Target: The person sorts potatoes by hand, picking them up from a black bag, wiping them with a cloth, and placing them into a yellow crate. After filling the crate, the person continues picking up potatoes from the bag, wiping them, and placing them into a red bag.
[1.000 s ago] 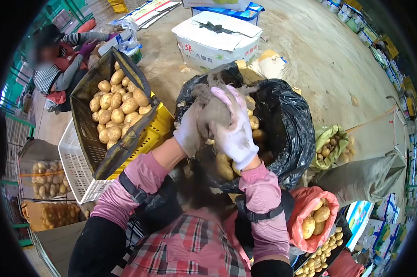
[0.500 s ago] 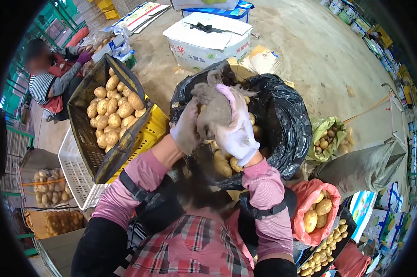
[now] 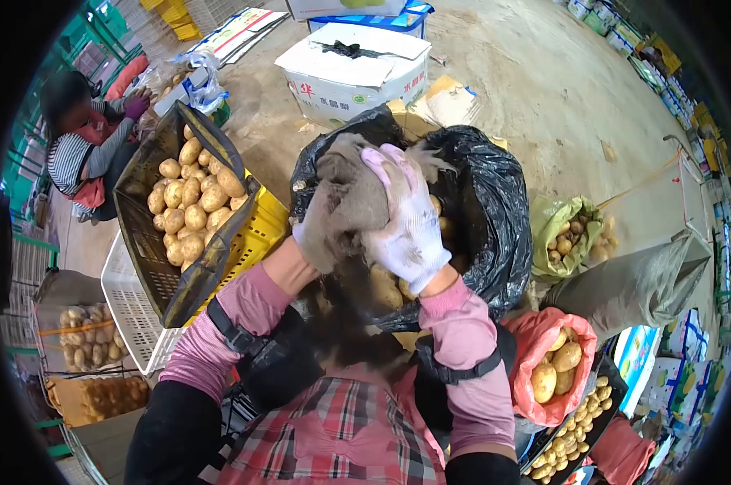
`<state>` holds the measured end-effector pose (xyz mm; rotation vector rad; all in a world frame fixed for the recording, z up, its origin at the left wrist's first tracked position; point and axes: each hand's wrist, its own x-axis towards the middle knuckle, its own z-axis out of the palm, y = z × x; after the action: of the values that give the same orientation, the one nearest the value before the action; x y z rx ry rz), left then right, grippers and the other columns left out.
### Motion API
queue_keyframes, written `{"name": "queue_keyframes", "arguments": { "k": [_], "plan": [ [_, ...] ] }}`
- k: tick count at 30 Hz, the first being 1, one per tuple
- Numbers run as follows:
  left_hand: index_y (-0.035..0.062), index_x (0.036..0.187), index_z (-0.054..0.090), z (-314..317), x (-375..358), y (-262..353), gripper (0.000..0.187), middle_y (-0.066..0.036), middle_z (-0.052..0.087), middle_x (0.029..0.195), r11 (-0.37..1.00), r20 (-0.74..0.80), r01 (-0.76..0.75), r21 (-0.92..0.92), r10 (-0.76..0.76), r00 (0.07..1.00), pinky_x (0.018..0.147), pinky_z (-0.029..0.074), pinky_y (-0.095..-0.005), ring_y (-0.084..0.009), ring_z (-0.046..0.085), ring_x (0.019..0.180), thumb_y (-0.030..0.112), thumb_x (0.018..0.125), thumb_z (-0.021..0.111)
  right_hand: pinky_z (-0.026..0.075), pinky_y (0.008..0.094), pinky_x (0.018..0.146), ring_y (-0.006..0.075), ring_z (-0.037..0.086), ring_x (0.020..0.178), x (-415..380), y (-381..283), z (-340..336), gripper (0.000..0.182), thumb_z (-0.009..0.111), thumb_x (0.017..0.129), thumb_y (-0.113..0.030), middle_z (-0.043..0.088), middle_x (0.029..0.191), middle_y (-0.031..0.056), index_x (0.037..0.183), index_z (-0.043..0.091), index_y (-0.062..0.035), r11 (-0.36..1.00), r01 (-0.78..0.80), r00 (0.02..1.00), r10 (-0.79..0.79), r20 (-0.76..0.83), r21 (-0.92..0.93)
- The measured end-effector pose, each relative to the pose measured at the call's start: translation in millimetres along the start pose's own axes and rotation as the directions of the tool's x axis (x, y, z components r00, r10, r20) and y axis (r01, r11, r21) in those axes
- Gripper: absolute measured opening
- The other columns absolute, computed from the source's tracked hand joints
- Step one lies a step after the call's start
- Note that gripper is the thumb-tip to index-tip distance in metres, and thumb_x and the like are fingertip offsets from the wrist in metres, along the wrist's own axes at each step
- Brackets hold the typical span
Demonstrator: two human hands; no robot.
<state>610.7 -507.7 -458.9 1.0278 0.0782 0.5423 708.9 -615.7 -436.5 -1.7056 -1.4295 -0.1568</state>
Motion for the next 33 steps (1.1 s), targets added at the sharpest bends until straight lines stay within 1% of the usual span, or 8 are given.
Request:
{"name": "queue_keyframes", "arguments": {
  "k": [2, 5, 7, 8, 12, 24, 27, 33],
  "plan": [
    [0.0045, 0.123, 0.054, -5, 2, 1, 0.040, -0.009, 0.060, 0.114, 0.685, 0.203, -0.354, 0.636, 0.294, 0.934, 0.090, 0.050, -0.0320, -0.0210, 0.060, 0.104, 0.025, 0.090, 0.064, 0.042, 0.0377, 0.105, 0.0287, 0.054, 0.122, 4, 8, 0, 0.064, 0.071, 0.064, -0.006, 0.059, 0.126, 0.0155, 0.126, 0.056, -0.0001, 0.928, -0.048, 0.994, 0.079, -0.071, 0.368],
    [0.0068, 0.114, 0.056, -9, 6, 1, 0.040, -0.008, 0.059, 0.096, 0.583, 0.291, 0.487, -0.650, -0.402, 0.869, 0.068, 0.051, -0.0277, -0.0182, 0.059, 0.082, 0.043, 0.097, 0.053, 0.055, 0.0291, 0.082, 0.0209, 0.068, 0.091, 6, 16, -12, 0.033, 0.062, 0.087, 0.001, 0.069, 0.103, 0.0098, 0.119, 0.058, 0.0009, 0.587, -0.317, 0.864, 0.502, -0.028, 0.744],
    [0.0107, 0.115, 0.058, -27, 10, -9, 0.044, -0.007, 0.062, 0.097, 0.528, 0.413, 0.576, -0.624, -0.403, 0.817, 0.061, 0.048, -0.0281, -0.0186, 0.061, 0.079, 0.050, 0.097, 0.049, 0.057, 0.0334, 0.081, 0.0232, 0.069, 0.090, -5, 30, -25, 0.047, 0.060, 0.084, 0.005, 0.067, 0.106, 0.0153, 0.131, 0.051, 0.0000, 0.201, -0.332, 0.867, 0.451, 0.214, 0.922],
    [0.0127, 0.116, 0.059, -29, 13, -7, 0.047, -0.006, 0.064, 0.097, 0.500, 0.473, 0.617, -0.608, -0.396, 0.787, 0.057, 0.047, -0.0283, -0.0188, 0.061, 0.078, 0.053, 0.097, 0.046, 0.058, 0.0331, 0.078, 0.0244, 0.069, 0.087, -7, 25, -24, 0.063, 0.075, 0.086, -0.036, 0.063, 0.119, 0.0139, 0.129, 0.049, 0.0018, 0.241, -0.343, 0.885, 0.407, 0.226, 0.908],
    [0.0157, 0.124, 0.055, 12, 3, 9, 0.053, -0.003, 0.064, 0.101, 0.690, -0.057, 0.614, -0.384, -0.681, 0.730, 0.045, 0.041, -0.0252, -0.0130, 0.061, 0.076, 0.059, 0.098, 0.039, 0.046, 0.0309, 0.100, 0.0210, 0.062, 0.110, 3, 5, -16, 0.067, 0.072, 0.070, -0.005, 0.057, 0.131, 0.0123, 0.134, 0.051, -0.0026, 0.973, -0.096, 0.990, 0.072, 0.117, 0.210],
    [0.0067, 0.115, 0.059, 15, 6, 29, 0.060, -0.016, 0.064, 0.094, 0.648, 0.157, 0.628, -0.432, -0.631, 0.760, 0.042, 0.034, -0.0235, -0.0143, 0.045, 0.052, 0.059, 0.098, 0.037, 0.051, 0.0348, 0.096, 0.0244, 0.063, 0.110, -6, 37, -25, 0.041, 0.063, 0.088, -0.004, 0.063, 0.120, 0.0140, 0.127, 0.053, -0.0003, 0.093, -0.229, 0.862, 0.481, 0.158, 0.969],
    [0.0109, 0.129, 0.053, 8, 6, 15, 0.055, -0.012, 0.062, 0.123, 0.677, 0.081, 0.556, -0.482, -0.597, 0.798, 0.086, 0.056, -0.0365, -0.0206, 0.064, 0.106, 0.055, 0.101, 0.037, 0.043, 0.0402, 0.106, 0.0316, 0.054, 0.123, 2, 7, -24, 0.067, 0.070, 0.071, -0.005, 0.056, 0.130, 0.0192, 0.135, 0.048, -0.0024, 0.884, -0.088, 0.994, 0.051, 0.092, 0.460],
    [0.0045, 0.107, 0.061, -24, 6, -12, 0.062, -0.013, 0.067, 0.085, 0.657, 0.382, 0.728, -0.198, -0.632, 0.674, 0.051, 0.053, -0.0318, -0.0206, 0.064, 0.062, 0.063, 0.093, 0.047, 0.048, 0.0287, 0.094, 0.0161, 0.059, 0.109, -4, 14, -6, 0.034, 0.064, 0.089, -0.007, 0.063, 0.117, 0.0093, 0.121, 0.058, 0.0016, 0.687, -0.390, 0.911, 0.387, 0.147, 0.613]
  ]
}}
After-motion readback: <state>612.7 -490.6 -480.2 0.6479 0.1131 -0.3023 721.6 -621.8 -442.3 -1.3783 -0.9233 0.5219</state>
